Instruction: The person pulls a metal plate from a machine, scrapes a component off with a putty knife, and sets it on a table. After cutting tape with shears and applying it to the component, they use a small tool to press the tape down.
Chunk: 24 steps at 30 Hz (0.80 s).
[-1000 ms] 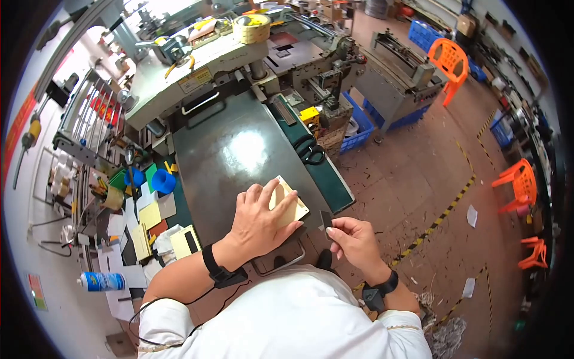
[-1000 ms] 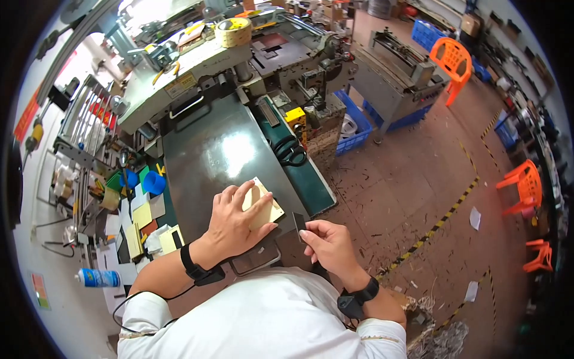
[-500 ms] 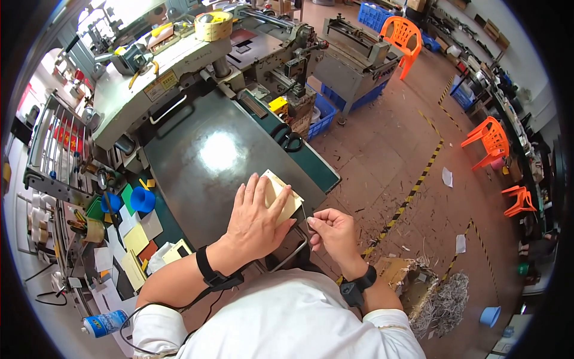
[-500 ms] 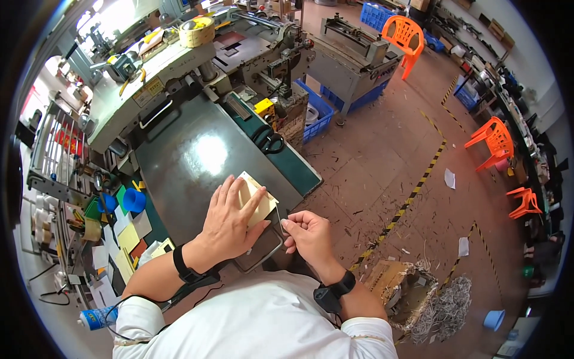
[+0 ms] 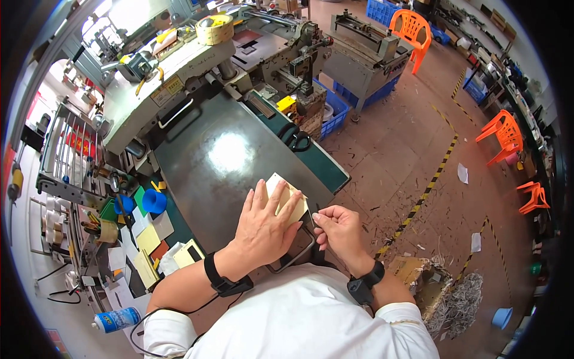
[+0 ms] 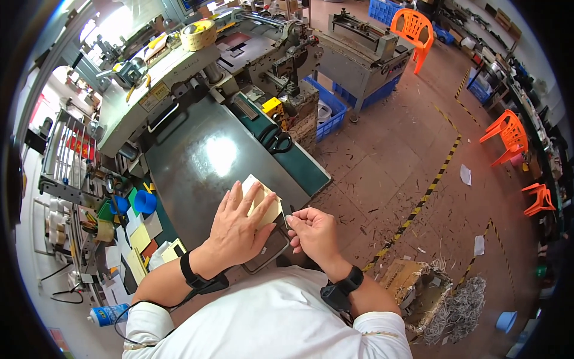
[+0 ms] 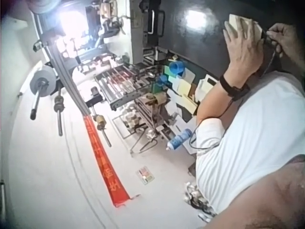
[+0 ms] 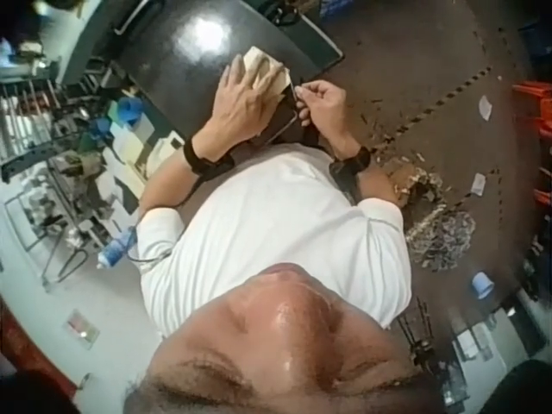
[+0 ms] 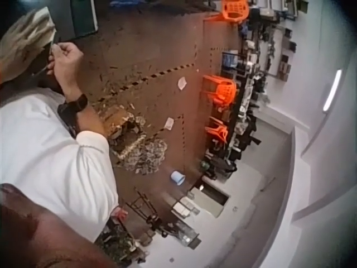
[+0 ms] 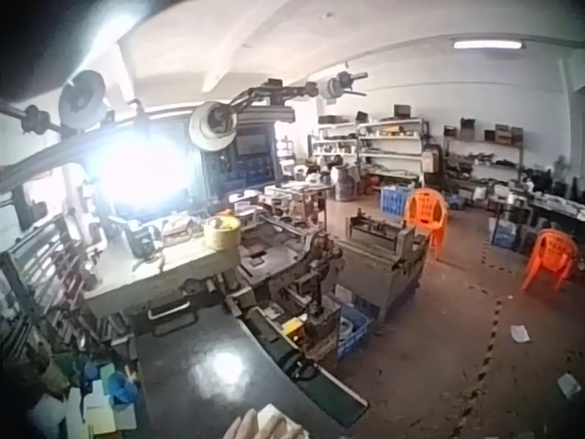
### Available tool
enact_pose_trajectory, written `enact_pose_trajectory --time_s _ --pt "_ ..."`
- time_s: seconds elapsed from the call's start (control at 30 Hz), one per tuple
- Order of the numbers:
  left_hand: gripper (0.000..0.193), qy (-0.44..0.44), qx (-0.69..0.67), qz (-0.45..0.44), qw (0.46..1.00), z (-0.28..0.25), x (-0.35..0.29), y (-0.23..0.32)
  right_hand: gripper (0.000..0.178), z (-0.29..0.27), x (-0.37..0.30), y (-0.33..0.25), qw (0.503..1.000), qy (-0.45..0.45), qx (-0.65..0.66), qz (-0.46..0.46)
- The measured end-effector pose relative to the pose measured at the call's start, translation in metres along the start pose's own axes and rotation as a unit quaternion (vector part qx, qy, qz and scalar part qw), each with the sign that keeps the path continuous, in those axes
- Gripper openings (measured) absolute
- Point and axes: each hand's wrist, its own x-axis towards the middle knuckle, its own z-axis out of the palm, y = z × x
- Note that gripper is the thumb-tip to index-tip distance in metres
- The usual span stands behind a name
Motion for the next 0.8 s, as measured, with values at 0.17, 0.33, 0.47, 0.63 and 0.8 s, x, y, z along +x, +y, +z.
enact_pose_trajectory --time_s 0.17,0.33,0.47,0.63,0.8 --pt "0.064 0.000 -0.001 -0.001 1.000 0.0007 0.0009 0.0017 0.018 -0.0003 -0.0054 0.0076 1.000 0.016 0.007 -0.011" --pt "0.064 -0.006 0.004 -0.003 1.000 0.0003 0.0010 0.0036 0.017 0.0002 -0.0024 0.0052 1.000 0.014 0.012 -0.008" --pt "0.064 -0.009 0.002 -0.003 1.000 -0.0015 0.0019 0.0033 0.017 -0.0001 -0.0034 0.0034 1.000 0.003 0.012 0.003" --pt "0.063 -0.009 0.001 -0.003 1.000 -0.0015 0.0017 0.0042 0.016 0.0002 -0.0047 0.0074 1.000 -0.009 0.012 -0.001" --pt "0.062 -0.010 -0.002 -0.006 1.000 -0.0016 0.0013 0.0041 0.014 0.0010 -0.0036 0.0074 1.000 -0.009 0.027 0.006"
